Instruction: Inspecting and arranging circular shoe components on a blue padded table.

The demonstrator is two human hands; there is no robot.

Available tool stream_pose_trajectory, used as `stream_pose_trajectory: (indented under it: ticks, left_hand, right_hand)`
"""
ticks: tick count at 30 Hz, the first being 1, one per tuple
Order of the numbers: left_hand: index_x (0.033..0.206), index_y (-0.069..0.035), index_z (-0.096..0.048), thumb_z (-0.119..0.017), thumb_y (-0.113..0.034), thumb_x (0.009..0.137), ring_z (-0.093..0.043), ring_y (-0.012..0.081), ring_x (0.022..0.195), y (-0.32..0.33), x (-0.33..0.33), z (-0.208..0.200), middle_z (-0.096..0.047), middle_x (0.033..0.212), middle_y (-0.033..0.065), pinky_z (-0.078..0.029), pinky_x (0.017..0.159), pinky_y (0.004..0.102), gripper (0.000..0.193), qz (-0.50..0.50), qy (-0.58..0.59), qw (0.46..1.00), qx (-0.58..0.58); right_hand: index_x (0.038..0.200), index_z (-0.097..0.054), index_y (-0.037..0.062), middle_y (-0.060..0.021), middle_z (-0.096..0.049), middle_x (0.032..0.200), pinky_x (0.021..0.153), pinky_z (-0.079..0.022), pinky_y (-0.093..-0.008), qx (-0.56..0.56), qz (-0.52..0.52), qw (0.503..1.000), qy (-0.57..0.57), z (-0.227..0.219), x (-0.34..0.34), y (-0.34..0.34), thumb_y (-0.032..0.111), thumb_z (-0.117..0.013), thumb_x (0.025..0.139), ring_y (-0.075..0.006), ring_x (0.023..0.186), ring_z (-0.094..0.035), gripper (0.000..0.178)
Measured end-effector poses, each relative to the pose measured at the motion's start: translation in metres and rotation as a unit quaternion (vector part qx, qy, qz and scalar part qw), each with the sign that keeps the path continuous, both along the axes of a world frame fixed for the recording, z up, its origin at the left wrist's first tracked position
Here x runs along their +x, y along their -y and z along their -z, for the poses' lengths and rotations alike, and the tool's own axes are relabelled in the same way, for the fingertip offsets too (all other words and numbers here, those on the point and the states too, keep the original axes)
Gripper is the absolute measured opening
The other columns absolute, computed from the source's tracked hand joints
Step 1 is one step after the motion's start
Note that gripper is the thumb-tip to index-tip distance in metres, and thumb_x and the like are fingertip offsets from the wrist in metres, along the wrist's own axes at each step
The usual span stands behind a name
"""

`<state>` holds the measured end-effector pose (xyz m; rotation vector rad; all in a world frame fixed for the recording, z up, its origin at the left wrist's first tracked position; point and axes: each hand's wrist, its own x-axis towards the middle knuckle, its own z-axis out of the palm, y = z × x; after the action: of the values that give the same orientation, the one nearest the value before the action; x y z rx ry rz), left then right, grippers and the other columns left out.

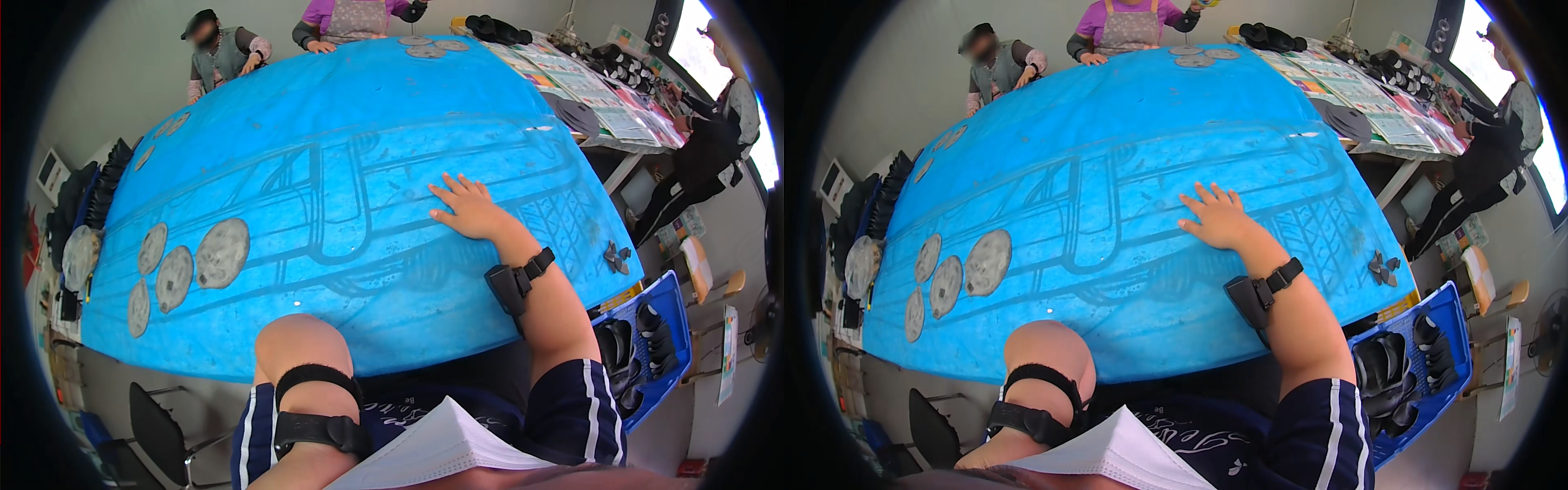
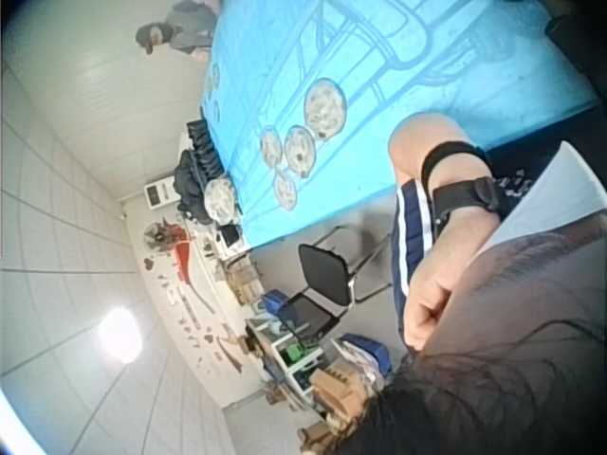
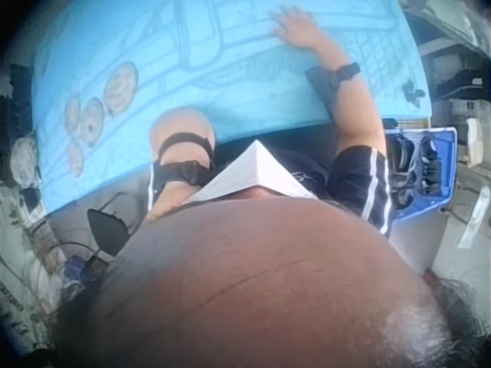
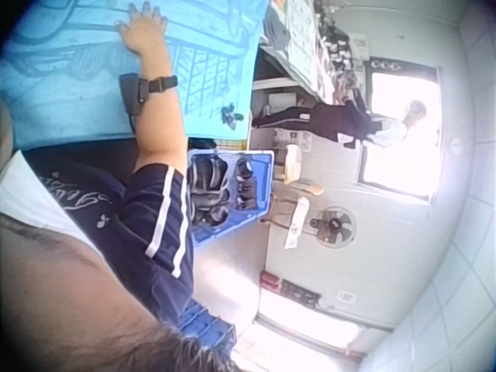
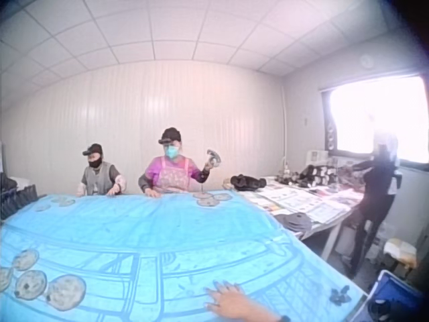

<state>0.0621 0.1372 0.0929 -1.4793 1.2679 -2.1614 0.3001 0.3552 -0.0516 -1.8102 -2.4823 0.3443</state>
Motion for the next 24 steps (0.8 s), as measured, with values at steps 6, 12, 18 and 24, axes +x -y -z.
stream_pose_trajectory:
  ticks: [6,12,18,24]
  left_hand:
    - [0.102,0.002,-0.060,-0.049,0.004,0.085,-0.051,0.0171,0.092,-0.008,-0.001,-0.005,-0.054,0.095,0.0037,-0.040,0.081,0.0314,0.020,-0.022,0.054,0.998,0.037]
    - [0.108,0.002,-0.059,-0.052,0.000,0.086,-0.054,0.0188,0.094,-0.019,0.011,0.000,-0.057,0.098,0.0065,-0.042,0.080,0.0322,0.023,-0.074,0.051,0.993,-0.073]
    - [0.110,0.001,-0.060,-0.056,-0.010,0.087,-0.057,0.0223,0.099,-0.055,0.012,-0.014,-0.064,0.110,0.0082,-0.043,0.078,0.0352,0.026,-0.285,0.214,0.934,0.029]
    - [0.099,0.001,-0.061,-0.055,-0.009,0.087,-0.057,0.0209,0.087,-0.093,0.026,-0.018,-0.062,0.091,0.0077,-0.043,0.075,0.0332,0.017,-0.367,0.163,0.915,-0.044]
  right_hand:
    - [0.145,-0.036,0.0245,-0.0154,-0.036,0.146,0.108,-0.026,-0.0523,0.046,-0.010,0.998,-0.044,-0.007,0.002,-0.013,0.046,-0.048,0.093,-0.0387,0.132,-0.033,0.059]
    - [0.143,-0.039,0.0245,-0.0136,-0.056,0.122,0.094,-0.043,-0.0488,0.201,-0.017,0.978,0.049,-0.064,-0.009,-0.105,0.021,-0.049,0.090,-0.0350,0.114,-0.051,0.053]
    - [0.144,-0.038,0.0282,-0.0096,-0.042,0.143,0.105,-0.033,-0.0513,0.124,0.086,0.984,0.090,-0.072,0.012,-0.221,0.023,-0.043,0.093,-0.0303,0.129,-0.042,0.051]
    - [0.146,-0.034,0.0269,-0.0027,-0.025,0.155,0.114,-0.019,-0.0531,0.018,0.021,0.999,0.046,-0.036,0.049,-0.323,0.050,-0.032,0.098,-0.0291,0.140,-0.028,0.054]
